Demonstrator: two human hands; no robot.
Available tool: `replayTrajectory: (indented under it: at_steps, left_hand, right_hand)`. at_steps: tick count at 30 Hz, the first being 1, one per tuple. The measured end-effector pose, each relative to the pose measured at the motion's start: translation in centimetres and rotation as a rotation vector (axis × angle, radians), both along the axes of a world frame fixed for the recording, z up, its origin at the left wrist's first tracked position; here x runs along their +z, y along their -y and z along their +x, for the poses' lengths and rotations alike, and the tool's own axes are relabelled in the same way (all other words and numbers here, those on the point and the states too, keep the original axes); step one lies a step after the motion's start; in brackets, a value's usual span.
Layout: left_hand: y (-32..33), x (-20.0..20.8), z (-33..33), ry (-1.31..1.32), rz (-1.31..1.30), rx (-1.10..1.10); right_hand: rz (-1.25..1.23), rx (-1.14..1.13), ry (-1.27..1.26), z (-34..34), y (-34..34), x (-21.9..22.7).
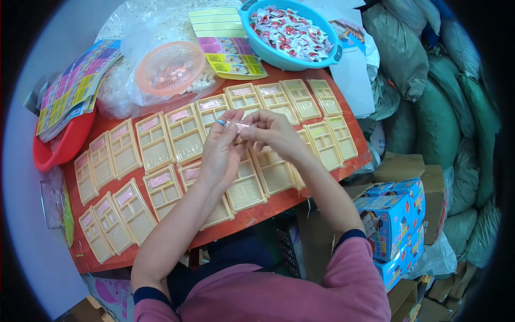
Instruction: The recorder is placing small plastic toy components and strawberry stickers into various plastic trays at a workbench.
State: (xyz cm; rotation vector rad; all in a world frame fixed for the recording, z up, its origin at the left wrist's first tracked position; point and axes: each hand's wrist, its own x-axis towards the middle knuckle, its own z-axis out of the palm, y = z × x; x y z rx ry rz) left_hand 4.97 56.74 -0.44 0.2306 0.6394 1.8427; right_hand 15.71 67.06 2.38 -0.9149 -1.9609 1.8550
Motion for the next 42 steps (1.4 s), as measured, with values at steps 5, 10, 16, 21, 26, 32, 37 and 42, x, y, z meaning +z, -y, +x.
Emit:
replayTrajectory:
  at_steps: [5,10,16,21,26,32,37,42]
  left_hand:
    - [0.0,0.4,0.6,-0.052,-0.129,0.049]
    - [2.4,1.6,0.5,-0.076,-0.191,-0.014]
    - [7.0,2.1,-0.9,-0.103,-0.207,-0.130]
    - [11.6,2.6,-3.5,-0.222,-0.285,-0.092]
    - [14.9,3.7,-8.0,-0.629,-0.386,-0.017]
    - [20.8,5.5,-19.2,-1.017,-0.639,0.548]
    - [23.1,7.5,-30.1,-2.018,-0.874,1.140]
    - [19.3,7.5,-41.6,-1.926,-1.525,0.344]
  right_hand:
    - [-0.049,-0.143,-0.178,0.8,-0.9,-0.4]
    - [0.365,-0.482,-0.074,4.2,-12.3,-1.9]
    - [0.647,-0.500,0.307,3.8,-19.5,-3.9]
    - [1.005,-0.314,0.583,1.6,-20.2,-4.3]
    - [0.810,-0.279,0.214,2.8,-15.5,-1.1]
    - [1.362,-0.238,0.191,-0.5,-8.2,0.2]
    - [1.770,0.486,-0.414,-6.1,7.0,8.2]
    - [2.075,0.946,-1.396,-10.6,16.6,14.3]
